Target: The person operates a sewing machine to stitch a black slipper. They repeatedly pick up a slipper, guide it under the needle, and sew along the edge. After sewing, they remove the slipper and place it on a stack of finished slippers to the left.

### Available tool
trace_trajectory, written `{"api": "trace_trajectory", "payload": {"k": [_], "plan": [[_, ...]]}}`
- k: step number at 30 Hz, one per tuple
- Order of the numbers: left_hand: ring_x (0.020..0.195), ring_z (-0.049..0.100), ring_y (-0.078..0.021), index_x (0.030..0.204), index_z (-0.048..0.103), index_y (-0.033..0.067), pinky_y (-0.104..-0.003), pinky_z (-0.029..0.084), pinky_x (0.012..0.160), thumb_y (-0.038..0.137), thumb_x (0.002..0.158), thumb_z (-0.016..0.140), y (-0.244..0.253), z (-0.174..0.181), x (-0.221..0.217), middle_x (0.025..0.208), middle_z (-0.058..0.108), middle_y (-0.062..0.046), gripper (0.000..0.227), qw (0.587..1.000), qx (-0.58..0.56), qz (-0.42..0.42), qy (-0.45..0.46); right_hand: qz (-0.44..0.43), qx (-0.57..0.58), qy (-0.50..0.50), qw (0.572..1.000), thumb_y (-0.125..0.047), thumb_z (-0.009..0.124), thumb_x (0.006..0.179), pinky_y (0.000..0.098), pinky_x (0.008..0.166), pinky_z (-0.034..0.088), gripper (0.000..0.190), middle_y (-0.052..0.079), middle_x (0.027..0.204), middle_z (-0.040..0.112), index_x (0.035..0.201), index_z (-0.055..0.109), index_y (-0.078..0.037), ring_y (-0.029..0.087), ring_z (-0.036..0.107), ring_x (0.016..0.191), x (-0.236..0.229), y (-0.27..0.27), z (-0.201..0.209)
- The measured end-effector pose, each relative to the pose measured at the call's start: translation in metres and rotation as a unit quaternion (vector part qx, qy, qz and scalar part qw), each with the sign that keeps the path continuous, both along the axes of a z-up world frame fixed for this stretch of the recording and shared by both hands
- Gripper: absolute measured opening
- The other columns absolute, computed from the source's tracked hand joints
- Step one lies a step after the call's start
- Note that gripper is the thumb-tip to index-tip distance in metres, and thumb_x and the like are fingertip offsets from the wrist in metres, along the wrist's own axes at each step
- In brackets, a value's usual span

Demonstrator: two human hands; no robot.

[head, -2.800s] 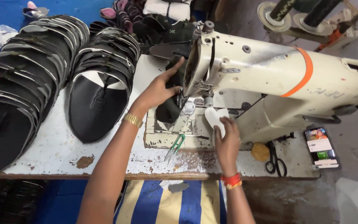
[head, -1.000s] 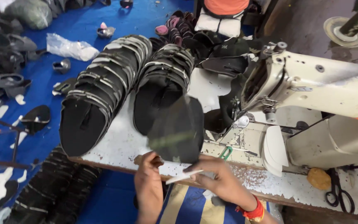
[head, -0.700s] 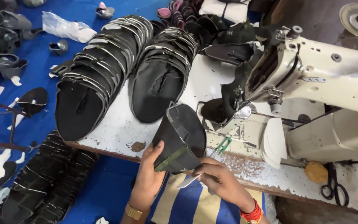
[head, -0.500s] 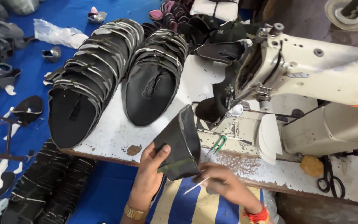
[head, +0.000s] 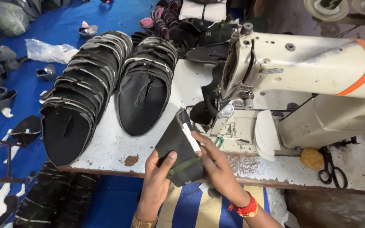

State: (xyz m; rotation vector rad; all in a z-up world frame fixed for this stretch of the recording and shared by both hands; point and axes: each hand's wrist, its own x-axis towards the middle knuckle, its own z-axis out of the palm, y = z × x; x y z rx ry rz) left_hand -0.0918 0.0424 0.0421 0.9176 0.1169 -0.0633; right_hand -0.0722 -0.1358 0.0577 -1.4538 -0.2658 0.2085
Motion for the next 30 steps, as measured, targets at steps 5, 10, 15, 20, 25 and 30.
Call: {"api": "trace_trajectory", "payload": {"k": [5, 10, 15, 20, 25, 30], "plan": [[0.101, 0.070, -0.0162, 0.132, 0.060, -0.0057, -0.033, 0.059, 0.087, 0.010, 0.097, 0.063, -0.003, 0.007, 0.003, 0.117, 0.072, -0.012, 0.039, 1.000, 0.017, -0.017, 0.006, 0.021, 0.006, 0.069, 0.997, -0.001, 0.056, 0.101, 0.0235, 0.089, 0.048, 0.061, 0.011, 0.120, 0.069, 0.160, 0.041, -0.005, 0.009, 0.059, 0.100, -0.014, -0.005, -0.006], [0.102, 0.069, -0.0153, 0.133, 0.059, -0.0073, -0.032, 0.058, 0.088, 0.009, 0.098, 0.063, -0.002, -0.012, 0.006, 0.117, 0.072, -0.012, 0.039, 0.999, 0.031, -0.029, -0.011, -0.003, 0.013, 0.071, 0.997, 0.010, 0.064, 0.090, 0.0224, 0.086, 0.049, 0.070, 0.007, 0.122, 0.065, 0.156, 0.042, -0.002, 0.007, 0.058, 0.105, -0.013, 0.003, -0.001], [0.099, 0.073, -0.0175, 0.130, 0.060, -0.0009, -0.033, 0.060, 0.085, 0.017, 0.089, 0.064, 0.010, -0.006, 0.016, 0.114, 0.074, -0.010, 0.044, 0.990, -0.071, -0.084, 0.093, 0.021, 0.087, 0.094, 0.992, 0.011, 0.060, 0.092, 0.0239, 0.091, 0.052, 0.066, 0.012, 0.126, 0.069, 0.155, 0.041, -0.001, 0.011, 0.063, 0.109, -0.024, -0.001, -0.005], [0.090, 0.070, -0.0221, 0.120, 0.066, -0.0093, -0.039, 0.055, 0.077, 0.009, 0.091, 0.073, 0.004, -0.016, 0.033, 0.107, 0.074, -0.016, 0.035, 0.994, 0.002, -0.046, 0.102, -0.046, 0.047, 0.062, 0.996, 0.012, 0.063, 0.092, 0.0244, 0.091, 0.047, 0.067, 0.006, 0.140, 0.057, 0.156, 0.044, 0.002, 0.008, 0.054, 0.105, -0.036, -0.007, -0.029], [0.100, 0.068, -0.0145, 0.123, 0.066, -0.0068, -0.031, 0.055, 0.090, 0.005, 0.091, 0.073, -0.035, -0.001, 0.065, 0.112, 0.073, -0.009, 0.035, 0.994, 0.070, -0.050, -0.067, -0.090, 0.080, 0.106, 0.987, 0.005, 0.061, 0.089, 0.0229, 0.086, 0.051, 0.065, 0.005, 0.112, 0.074, 0.150, 0.041, -0.003, 0.008, 0.066, 0.095, -0.013, -0.027, -0.015], [0.106, 0.066, -0.0151, 0.126, 0.064, -0.0047, -0.030, 0.053, 0.095, 0.002, 0.091, 0.070, -0.074, -0.019, 0.097, 0.118, 0.071, -0.007, 0.036, 0.992, 0.081, -0.043, -0.091, -0.152, 0.062, 0.109, 0.980, 0.006, 0.064, 0.088, 0.0217, 0.069, 0.043, 0.067, 0.000, 0.087, 0.065, 0.152, 0.048, -0.002, 0.007, 0.054, 0.076, 0.015, -0.062, -0.052]]}}
